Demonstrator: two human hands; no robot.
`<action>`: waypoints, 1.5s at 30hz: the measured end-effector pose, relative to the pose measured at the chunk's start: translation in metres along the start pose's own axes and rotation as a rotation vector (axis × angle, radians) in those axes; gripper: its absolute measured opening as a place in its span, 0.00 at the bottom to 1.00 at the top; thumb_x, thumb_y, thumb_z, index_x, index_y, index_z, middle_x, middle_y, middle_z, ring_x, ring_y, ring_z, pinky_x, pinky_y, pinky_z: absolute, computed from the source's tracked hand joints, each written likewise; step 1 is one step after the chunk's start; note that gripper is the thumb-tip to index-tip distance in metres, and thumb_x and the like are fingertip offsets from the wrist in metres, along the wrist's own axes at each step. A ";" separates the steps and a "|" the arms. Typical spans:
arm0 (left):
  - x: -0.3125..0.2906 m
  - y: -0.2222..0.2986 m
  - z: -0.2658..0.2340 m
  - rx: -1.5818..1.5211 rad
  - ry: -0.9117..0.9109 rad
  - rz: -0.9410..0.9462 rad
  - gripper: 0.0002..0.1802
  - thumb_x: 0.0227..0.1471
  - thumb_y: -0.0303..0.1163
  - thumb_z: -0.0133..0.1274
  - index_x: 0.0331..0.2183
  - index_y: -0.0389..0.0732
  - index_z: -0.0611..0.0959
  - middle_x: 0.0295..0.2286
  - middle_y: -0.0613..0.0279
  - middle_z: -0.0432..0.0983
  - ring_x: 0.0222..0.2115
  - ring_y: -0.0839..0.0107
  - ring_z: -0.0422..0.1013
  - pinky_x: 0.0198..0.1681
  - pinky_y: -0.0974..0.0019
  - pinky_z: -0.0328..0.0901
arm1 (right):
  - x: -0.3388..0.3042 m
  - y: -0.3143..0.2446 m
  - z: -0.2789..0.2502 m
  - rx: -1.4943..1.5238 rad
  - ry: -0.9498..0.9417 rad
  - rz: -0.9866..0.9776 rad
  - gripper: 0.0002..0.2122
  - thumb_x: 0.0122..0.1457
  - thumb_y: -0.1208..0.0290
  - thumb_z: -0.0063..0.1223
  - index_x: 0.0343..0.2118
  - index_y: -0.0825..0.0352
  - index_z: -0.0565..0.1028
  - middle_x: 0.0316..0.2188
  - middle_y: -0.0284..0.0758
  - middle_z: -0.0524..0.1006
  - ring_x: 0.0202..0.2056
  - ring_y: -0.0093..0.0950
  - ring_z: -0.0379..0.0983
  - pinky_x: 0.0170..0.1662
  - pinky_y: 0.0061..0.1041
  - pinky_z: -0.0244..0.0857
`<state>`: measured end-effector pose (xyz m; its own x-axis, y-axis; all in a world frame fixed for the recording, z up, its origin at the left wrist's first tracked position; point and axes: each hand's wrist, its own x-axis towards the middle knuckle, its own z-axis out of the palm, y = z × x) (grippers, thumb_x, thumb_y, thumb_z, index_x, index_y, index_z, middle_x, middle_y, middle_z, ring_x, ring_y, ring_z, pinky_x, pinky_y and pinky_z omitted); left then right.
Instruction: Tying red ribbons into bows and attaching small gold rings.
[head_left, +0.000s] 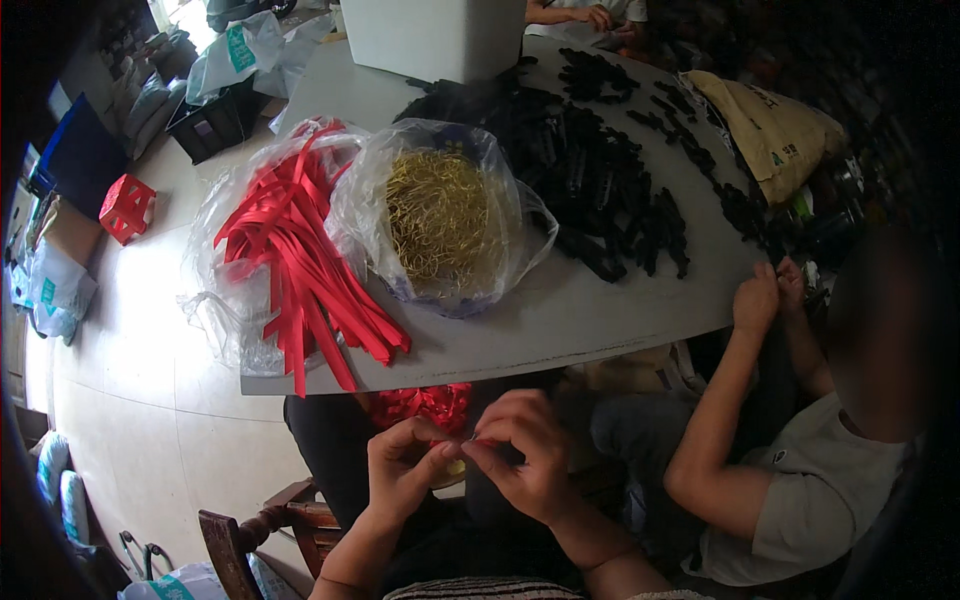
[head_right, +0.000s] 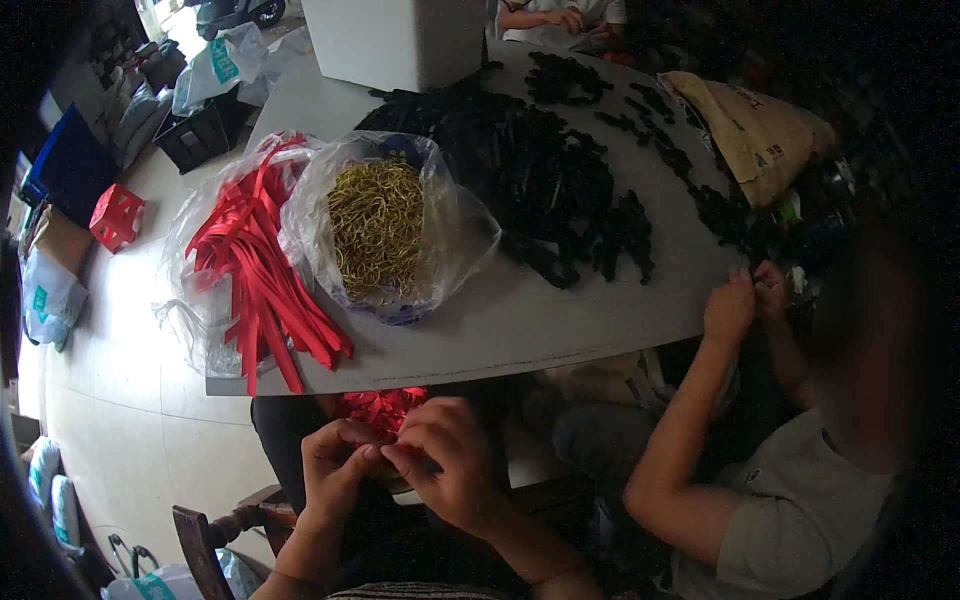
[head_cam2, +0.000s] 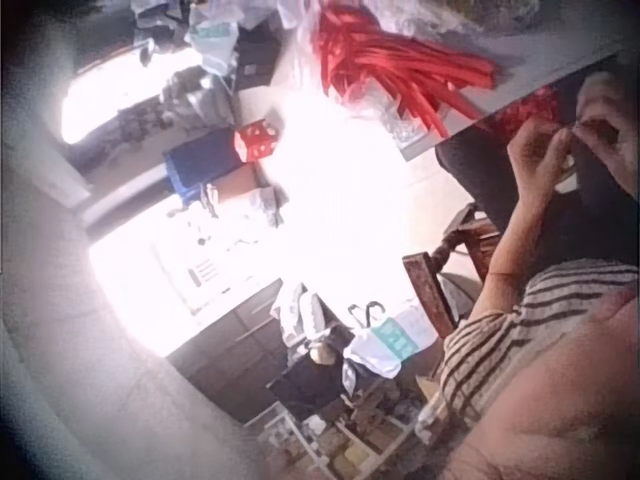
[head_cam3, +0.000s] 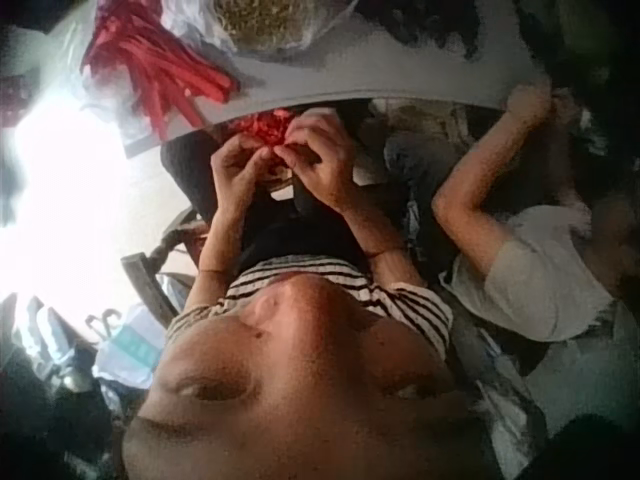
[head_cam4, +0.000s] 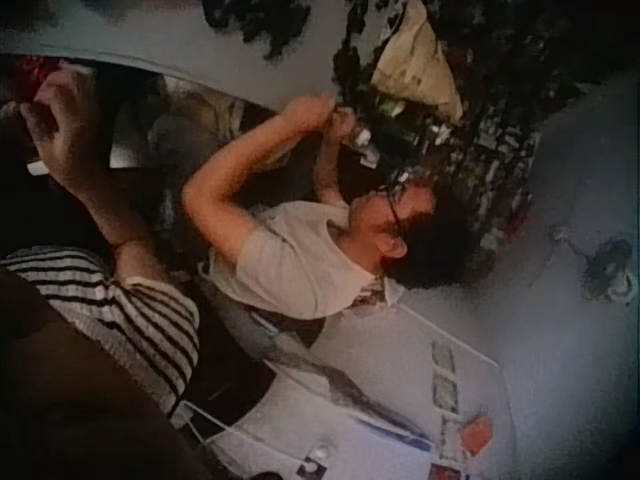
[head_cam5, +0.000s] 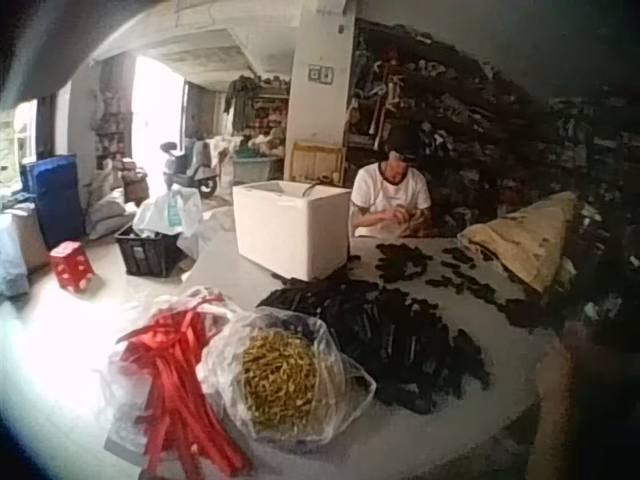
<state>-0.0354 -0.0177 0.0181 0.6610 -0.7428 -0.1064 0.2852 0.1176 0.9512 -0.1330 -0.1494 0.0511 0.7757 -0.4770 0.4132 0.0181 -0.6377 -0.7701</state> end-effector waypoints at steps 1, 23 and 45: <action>-0.001 0.001 -0.002 -0.055 -0.003 -0.059 0.05 0.46 0.24 0.57 0.25 0.33 0.79 0.23 0.65 0.75 0.23 0.81 0.68 0.28 0.78 0.62 | -0.003 0.005 0.003 0.194 -0.044 0.074 0.07 0.48 0.73 0.61 0.24 0.66 0.73 0.28 0.35 0.73 0.32 0.31 0.71 0.36 0.26 0.65; 0.001 0.012 -0.015 -0.052 -0.154 -0.202 0.08 0.44 0.24 0.60 0.29 0.32 0.79 0.27 0.63 0.75 0.29 0.79 0.70 0.34 0.76 0.65 | -0.002 0.006 0.000 0.398 -0.073 0.148 0.04 0.48 0.78 0.59 0.25 0.70 0.74 0.26 0.37 0.76 0.29 0.26 0.72 0.32 0.20 0.65; -0.007 0.015 0.001 0.779 0.037 0.658 0.10 0.32 0.17 0.59 0.25 0.35 0.79 0.23 0.57 0.74 0.22 0.70 0.72 0.23 0.75 0.63 | -0.027 -0.002 0.009 0.717 -0.138 0.618 0.08 0.55 0.70 0.55 0.24 0.69 0.72 0.20 0.27 0.72 0.24 0.14 0.66 0.28 0.15 0.60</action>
<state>-0.0365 -0.0111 0.0330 0.5482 -0.6635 0.5092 -0.6648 0.0237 0.7466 -0.1482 -0.1300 0.0369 0.8440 -0.5008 -0.1921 -0.0732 0.2473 -0.9662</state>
